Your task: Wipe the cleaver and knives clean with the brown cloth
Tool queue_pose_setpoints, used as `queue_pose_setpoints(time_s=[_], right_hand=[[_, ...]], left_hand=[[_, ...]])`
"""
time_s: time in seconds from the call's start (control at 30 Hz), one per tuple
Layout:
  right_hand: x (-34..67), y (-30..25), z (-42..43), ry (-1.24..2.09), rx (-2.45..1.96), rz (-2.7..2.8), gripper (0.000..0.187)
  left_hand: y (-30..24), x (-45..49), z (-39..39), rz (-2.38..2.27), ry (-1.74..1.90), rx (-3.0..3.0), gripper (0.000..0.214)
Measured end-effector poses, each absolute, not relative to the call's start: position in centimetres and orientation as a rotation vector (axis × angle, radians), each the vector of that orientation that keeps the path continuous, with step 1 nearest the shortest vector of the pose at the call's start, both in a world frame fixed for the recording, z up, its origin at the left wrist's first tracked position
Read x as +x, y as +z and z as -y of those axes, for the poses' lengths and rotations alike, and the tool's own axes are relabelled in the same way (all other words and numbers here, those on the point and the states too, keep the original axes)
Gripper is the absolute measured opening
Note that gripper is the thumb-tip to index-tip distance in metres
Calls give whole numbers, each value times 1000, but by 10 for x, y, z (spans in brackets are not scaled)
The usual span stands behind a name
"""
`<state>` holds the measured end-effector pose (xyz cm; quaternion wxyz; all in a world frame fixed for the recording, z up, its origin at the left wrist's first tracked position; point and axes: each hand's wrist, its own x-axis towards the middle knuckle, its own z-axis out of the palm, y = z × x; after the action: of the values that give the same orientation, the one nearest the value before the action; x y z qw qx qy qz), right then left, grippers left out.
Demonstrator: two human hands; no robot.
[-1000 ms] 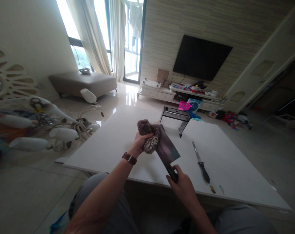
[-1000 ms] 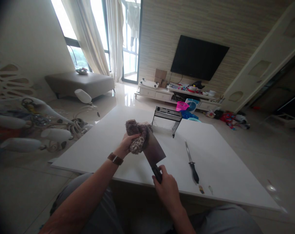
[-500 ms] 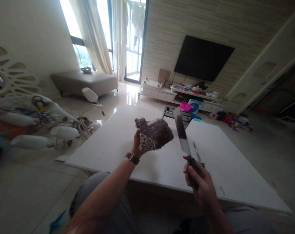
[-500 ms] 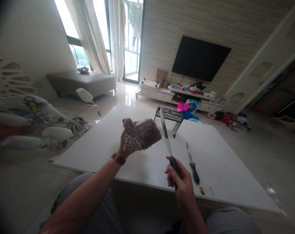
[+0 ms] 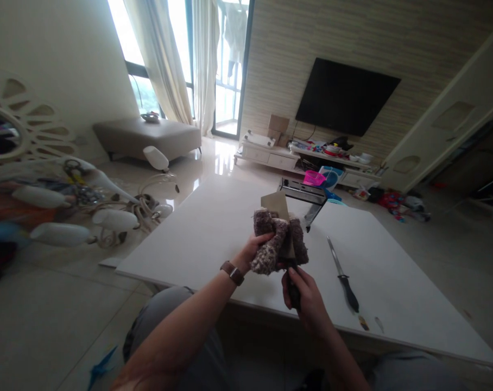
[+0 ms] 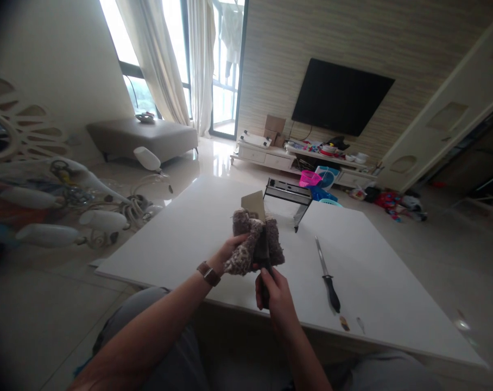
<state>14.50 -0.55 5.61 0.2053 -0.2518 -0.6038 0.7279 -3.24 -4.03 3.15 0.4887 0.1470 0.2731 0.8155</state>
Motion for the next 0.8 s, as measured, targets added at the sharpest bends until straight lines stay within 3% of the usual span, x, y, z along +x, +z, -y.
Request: queue_pose_setpoints(time_s=[0.13, 0.57, 0.8], right_hand=[[149, 47, 2, 1860, -760, 1811, 39], [198, 36, -9, 1926, -806, 1961, 44], [194, 51, -10, 2052, -789, 1623, 42]], left_hand=[[36, -35, 38, -798, 2134, 426, 49], [53, -86, 54, -863, 2425, 282, 51], [52, -71, 51, -754, 2106, 212, 25]])
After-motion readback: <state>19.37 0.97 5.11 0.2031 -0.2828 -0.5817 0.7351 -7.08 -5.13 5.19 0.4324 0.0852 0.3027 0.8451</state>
